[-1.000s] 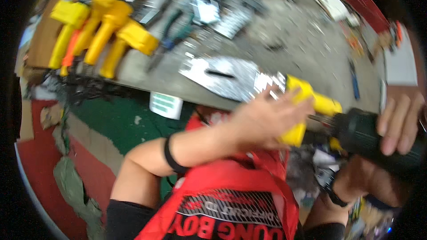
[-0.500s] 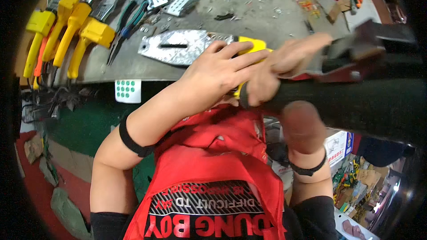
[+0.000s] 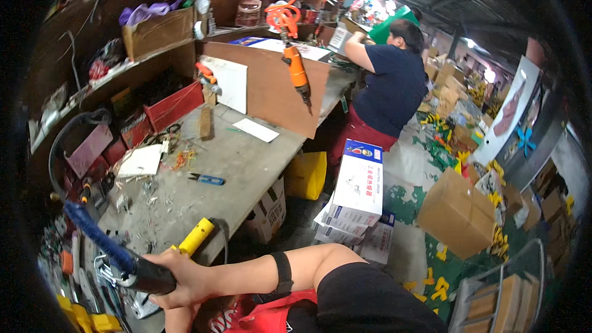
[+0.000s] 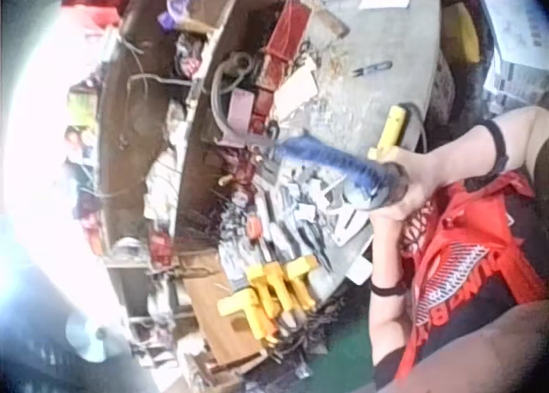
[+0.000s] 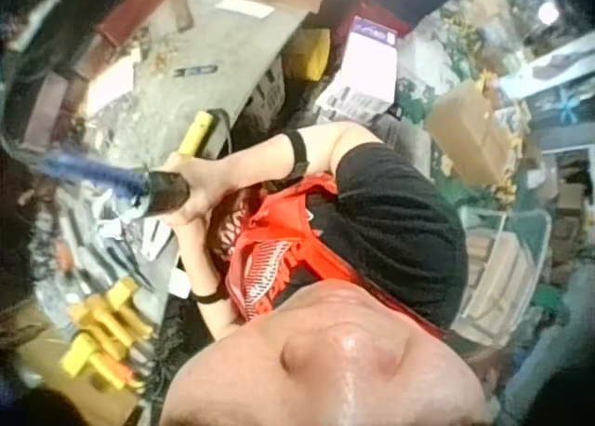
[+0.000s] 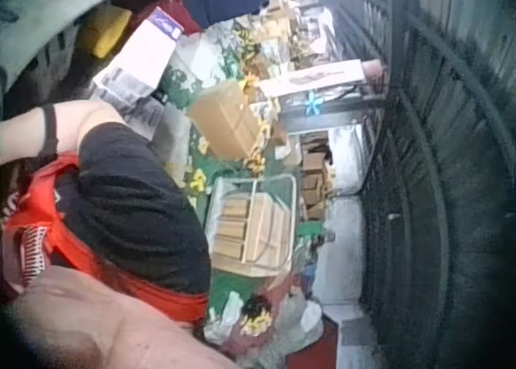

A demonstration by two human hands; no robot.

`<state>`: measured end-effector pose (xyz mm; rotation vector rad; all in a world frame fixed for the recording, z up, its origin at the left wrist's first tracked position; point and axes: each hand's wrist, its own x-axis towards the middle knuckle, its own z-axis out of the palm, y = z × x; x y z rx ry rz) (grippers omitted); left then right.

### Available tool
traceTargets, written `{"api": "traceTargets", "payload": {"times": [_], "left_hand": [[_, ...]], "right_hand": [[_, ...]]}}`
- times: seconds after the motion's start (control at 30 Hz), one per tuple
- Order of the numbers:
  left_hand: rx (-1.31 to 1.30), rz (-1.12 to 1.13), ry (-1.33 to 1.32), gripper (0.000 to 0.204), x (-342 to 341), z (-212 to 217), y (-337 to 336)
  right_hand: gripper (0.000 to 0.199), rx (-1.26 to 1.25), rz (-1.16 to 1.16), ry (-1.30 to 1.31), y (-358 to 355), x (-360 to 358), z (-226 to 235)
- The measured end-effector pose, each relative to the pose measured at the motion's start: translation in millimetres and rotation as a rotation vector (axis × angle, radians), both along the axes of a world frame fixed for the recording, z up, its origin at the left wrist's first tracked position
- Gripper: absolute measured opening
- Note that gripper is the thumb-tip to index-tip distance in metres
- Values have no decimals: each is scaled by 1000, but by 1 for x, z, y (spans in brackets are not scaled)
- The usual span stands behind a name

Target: Assembling internal electronic components into a yellow plastic housing and securing it with screws using an electric screwdriver.

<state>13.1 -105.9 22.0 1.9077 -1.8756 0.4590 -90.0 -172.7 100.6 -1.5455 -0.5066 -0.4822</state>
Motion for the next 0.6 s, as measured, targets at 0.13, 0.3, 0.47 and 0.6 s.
{"api": "traceTargets", "payload": {"times": [0.13, 0.3, 0.47, 0.6], "left_hand": [[-4, -30, 21, 67, 0, -5, 2], [0, -8, 100, 62, -2, -16, 19], [-9, 22, 184, 58, -7, -16, 33], [-3, 68, 272, 55, -14, -20, 46]], "right_hand": [[49, 100, -64, 1, 3, 2, 10], [47, 232, -10, 194, -4, 2, 15], [35, 226, -11, 149, -7, 3, 17], [35, 192, -35, 126, -11, 5, 12]]}}
